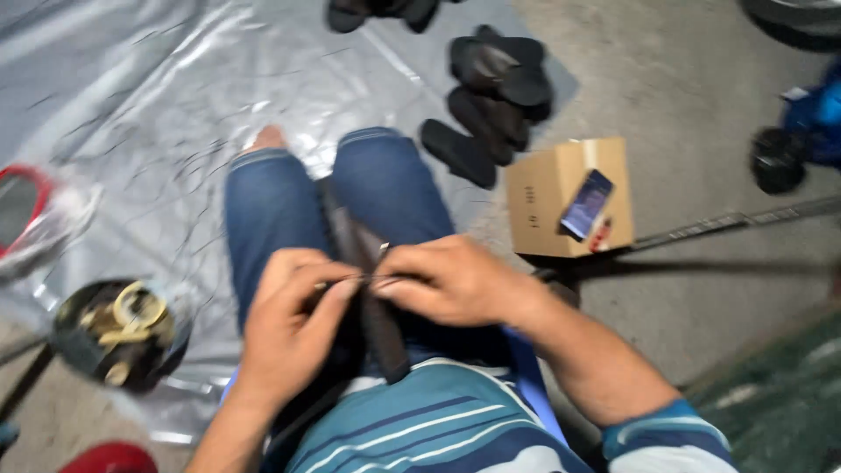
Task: Hand-stitching the leather upper of a sandal to its rubber sole using a needle and thread while sitting on the floor.
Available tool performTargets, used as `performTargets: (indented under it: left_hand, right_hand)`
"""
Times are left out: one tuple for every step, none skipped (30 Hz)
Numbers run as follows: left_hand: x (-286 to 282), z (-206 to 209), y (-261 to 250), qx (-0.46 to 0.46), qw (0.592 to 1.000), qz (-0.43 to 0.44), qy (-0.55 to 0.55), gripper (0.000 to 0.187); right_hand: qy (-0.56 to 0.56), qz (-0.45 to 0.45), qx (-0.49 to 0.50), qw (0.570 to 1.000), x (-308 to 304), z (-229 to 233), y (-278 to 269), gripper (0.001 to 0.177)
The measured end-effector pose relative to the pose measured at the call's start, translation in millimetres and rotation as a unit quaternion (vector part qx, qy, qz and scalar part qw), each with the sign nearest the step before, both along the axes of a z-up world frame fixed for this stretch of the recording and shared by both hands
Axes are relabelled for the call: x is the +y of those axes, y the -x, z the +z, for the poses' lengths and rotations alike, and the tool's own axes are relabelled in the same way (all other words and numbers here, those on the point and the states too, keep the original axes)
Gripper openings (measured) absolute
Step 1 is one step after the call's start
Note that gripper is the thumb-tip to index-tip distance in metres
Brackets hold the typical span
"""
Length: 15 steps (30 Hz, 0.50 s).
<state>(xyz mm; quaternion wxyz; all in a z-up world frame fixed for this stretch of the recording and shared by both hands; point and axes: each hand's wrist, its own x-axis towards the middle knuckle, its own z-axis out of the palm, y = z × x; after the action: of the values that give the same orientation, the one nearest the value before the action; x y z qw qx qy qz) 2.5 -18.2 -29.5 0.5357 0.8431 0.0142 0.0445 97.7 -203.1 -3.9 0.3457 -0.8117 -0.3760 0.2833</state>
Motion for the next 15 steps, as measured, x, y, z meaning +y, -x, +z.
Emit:
performTargets:
  left_hand:
    - [4, -1, 3, 0.001, 0.999, 0.025, 0.02, 0.008]
    - [3, -5, 5, -0.004, 1.0, 0.012, 0.024, 0.008]
    - [3, -8, 11, -0.003, 1.0, 0.016, 0.012, 0.009]
    - [4, -11, 19, -0.003, 1.0, 0.021, 0.0, 0.012]
    - [3, -13, 21, -0.005, 1.0, 0.021, -0.001, 0.012]
    - [2, -15, 23, -0.026, 0.998, 0.008, -0.049, 0.013]
    - [1, -16, 25, -0.047, 0.994, -0.006, -0.098, 0.013]
    - [1, -16, 24, -0.049, 0.994, -0.006, -0.1, 0.013]
    - [0, -15, 26, -0.039, 0.993, 0.001, -0.11, 0.013]
    - [0, -14, 27, -0.029, 0.992, 0.009, -0.12, 0.013]
    - [-2, -15, 25, -0.027, 0.991, 0.019, -0.129, 0.013]
    - [-1, -17, 24, -0.055, 0.992, 0.003, -0.111, 0.014]
    - [2, -18, 29, -0.078, 0.992, -0.001, -0.101, 0.015]
    - [3, -16, 29, -0.071, 0.99, 0.02, -0.119, 0.015]
    - [1, -14, 29, -0.066, 0.991, 0.003, -0.114, 0.016]
  right_hand:
    - [-0.082, 0.031, 0.029, 0.996, 7, -6, 3, 0.014]
    - [-0.078, 0.019, 0.023, 0.997, 5, -4, 3, 0.014]
    - [-0.084, -0.014, -0.044, 0.995, 6, -2, 5, 0.018]
    - [-0.089, -0.045, -0.112, 0.989, 8, -1, 7, 0.024]
    - [-0.089, -0.045, -0.113, 0.989, 7, -5, 10, 0.024]
    - [-0.045, -0.033, -0.156, 0.986, 8, -8, 12, 0.024]
    - [-0.002, -0.022, -0.197, 0.98, 9, -12, 15, 0.029]
    - [-0.003, -0.022, -0.199, 0.98, 8, -12, 15, 0.029]
    - [0.027, -0.001, -0.174, 0.984, 7, -13, 16, 0.023]
    - [0.057, 0.021, -0.148, 0.987, 7, -13, 17, 0.019]
    - [0.047, 0.03, -0.147, 0.988, 6, -12, 14, 0.019]
    - [0.024, 0.0, -0.065, 0.998, 7, -11, 12, 0.012]
    - [-0.005, -0.015, 0.023, 1.0, 13, -13, 12, 0.006]
    - [-0.02, 0.009, 0.029, 0.999, 9, -4, 7, 0.006]
    - [-0.013, -0.126, 0.135, 0.983, 2, 3, -2, 0.008]
